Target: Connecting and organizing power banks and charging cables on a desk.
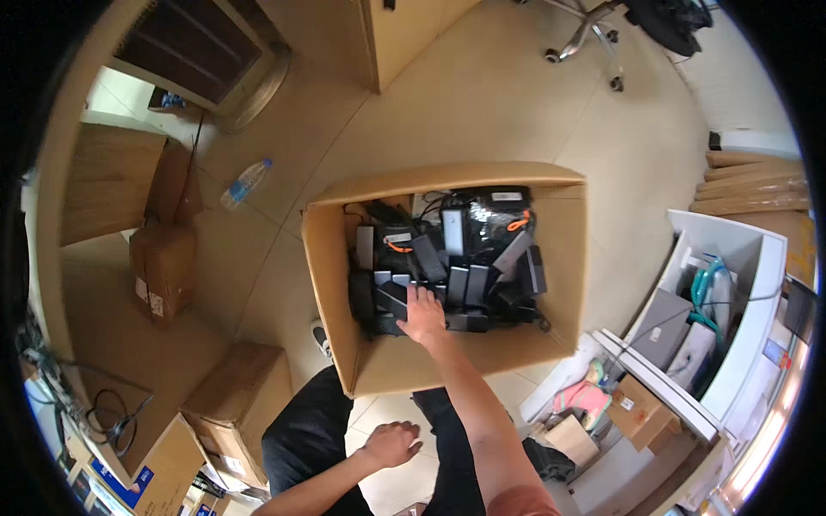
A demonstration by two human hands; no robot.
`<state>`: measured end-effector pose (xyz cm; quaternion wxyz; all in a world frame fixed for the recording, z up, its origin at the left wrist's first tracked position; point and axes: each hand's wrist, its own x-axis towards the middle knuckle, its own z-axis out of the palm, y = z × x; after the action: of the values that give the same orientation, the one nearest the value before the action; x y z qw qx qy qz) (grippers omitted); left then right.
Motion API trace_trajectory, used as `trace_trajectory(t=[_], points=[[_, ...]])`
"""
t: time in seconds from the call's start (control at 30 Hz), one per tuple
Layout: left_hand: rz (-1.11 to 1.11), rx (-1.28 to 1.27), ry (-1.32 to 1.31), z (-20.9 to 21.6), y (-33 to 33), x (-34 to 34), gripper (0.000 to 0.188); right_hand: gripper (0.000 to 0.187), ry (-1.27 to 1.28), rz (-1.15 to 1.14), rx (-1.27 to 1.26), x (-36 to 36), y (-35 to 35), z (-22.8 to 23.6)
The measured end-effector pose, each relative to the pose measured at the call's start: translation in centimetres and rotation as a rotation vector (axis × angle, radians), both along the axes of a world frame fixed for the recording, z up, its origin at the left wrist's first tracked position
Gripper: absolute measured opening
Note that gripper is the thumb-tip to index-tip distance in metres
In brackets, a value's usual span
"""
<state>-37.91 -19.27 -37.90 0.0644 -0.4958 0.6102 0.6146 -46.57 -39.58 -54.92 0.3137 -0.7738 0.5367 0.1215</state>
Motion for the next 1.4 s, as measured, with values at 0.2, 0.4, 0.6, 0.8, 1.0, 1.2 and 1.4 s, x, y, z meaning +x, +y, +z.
trace_trajectory(t=[0.2,0.4,0.6,0.8,1.0,1.2,1.4], points=[[0.355,0.195,0.046,-3.3,-5.3,1.4,0.030,0.076,0.266,0.261,0.062,1.5,-1.3,-5.6],[1.364,0.588,0.716,0.0,-4.6,9.0,0.029,0.076,-0.212,-0.003,0.026,-0.9,-1.5,10.3],[1.624,0.225,0.760,15.8,-9.1,8.3,0.069,0.081,-0.590,-0.274,0.272,1.5,3.4,35.3],[1.895,-0.247,0.537,38.8,-4.1,12.9,0.069,0.044,-0.797,0.202,0.107,6.6,4.9,58.2],[1.309,-0.598,0.161,53.3,5.0,21.5,0.069,0.032,-1.083,0.495,-0.173,19.4,7.1,71.0],[1.299,-0.448,-0.075,58.9,12.8,28.4,0.081,0.020,-0.736,1.361,-0.186,28.5,13.2,76.0],[1.250,-0.331,-0.147,57.5,19.6,35.6,0.070,0.015,-0.997,1.502,-0.374,36.1,19.6,73.9]])
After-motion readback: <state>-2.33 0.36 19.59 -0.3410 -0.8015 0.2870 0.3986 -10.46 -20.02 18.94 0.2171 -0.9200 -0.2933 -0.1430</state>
